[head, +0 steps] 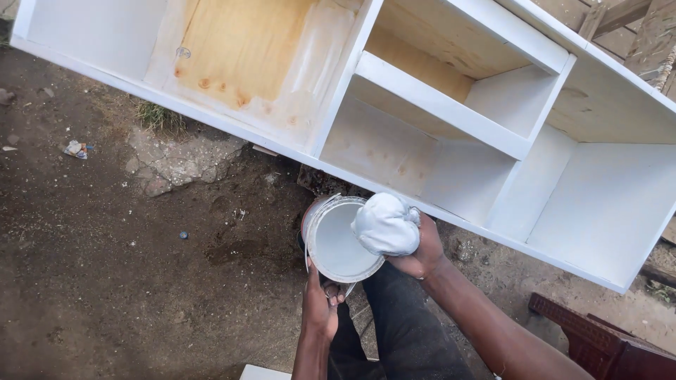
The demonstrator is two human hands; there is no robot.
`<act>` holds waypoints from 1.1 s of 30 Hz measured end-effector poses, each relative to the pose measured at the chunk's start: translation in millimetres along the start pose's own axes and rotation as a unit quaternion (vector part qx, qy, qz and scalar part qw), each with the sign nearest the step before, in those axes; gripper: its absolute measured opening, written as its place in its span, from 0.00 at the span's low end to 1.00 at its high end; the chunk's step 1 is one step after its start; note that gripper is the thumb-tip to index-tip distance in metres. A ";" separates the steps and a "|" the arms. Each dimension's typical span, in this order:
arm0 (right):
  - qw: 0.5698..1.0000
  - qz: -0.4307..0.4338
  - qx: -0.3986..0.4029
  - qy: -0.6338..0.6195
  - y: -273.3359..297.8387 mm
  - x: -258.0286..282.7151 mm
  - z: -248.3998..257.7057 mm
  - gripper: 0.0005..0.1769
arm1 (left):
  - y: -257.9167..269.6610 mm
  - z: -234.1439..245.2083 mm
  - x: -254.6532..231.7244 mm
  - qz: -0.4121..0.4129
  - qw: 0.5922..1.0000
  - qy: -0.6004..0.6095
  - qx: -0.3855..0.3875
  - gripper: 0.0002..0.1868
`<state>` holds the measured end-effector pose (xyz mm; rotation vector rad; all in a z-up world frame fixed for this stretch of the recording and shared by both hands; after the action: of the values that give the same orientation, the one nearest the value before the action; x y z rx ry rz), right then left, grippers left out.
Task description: The person paints the interior and exterior surfaces of a white wooden cabinet using a cloth dipped in white paint from a bucket. They repeatedly dip the cloth into the paint and apply it to various compartments and edges of the cabinet.
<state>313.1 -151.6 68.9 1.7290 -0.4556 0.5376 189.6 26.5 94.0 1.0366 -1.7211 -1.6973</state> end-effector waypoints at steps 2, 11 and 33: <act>0.999 -0.005 0.013 -0.029 -11.8 9.0 24.4 0.32 | -8.3 11.3 8.7 0.023 0.999 0.020 -0.019 0.33; 0.977 0.008 0.096 -0.190 -179.6 78.7 65.5 0.37 | -48.1 36.6 34.9 -0.065 0.986 0.148 -0.038 0.33; 0.706 0.400 -0.101 0.575 -333.7 -4.9 44.4 0.26 | -69.4 38.7 89.9 -0.001 0.956 0.245 -0.163 0.34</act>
<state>503.3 -123.1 -207.5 0.6106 -0.2819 1.9448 118.1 -17.3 8.2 1.1753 -1.0868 -1.4945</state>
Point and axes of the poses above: each hand's wrist, its own y-axis away from the middle knuckle, its own z-axis out of the back of the hand, x = y × z, the point moved 4 cm from there along -y, towards the middle knuckle, and after that the axes turned 4 degrees about -x, right-handed, at the moved point
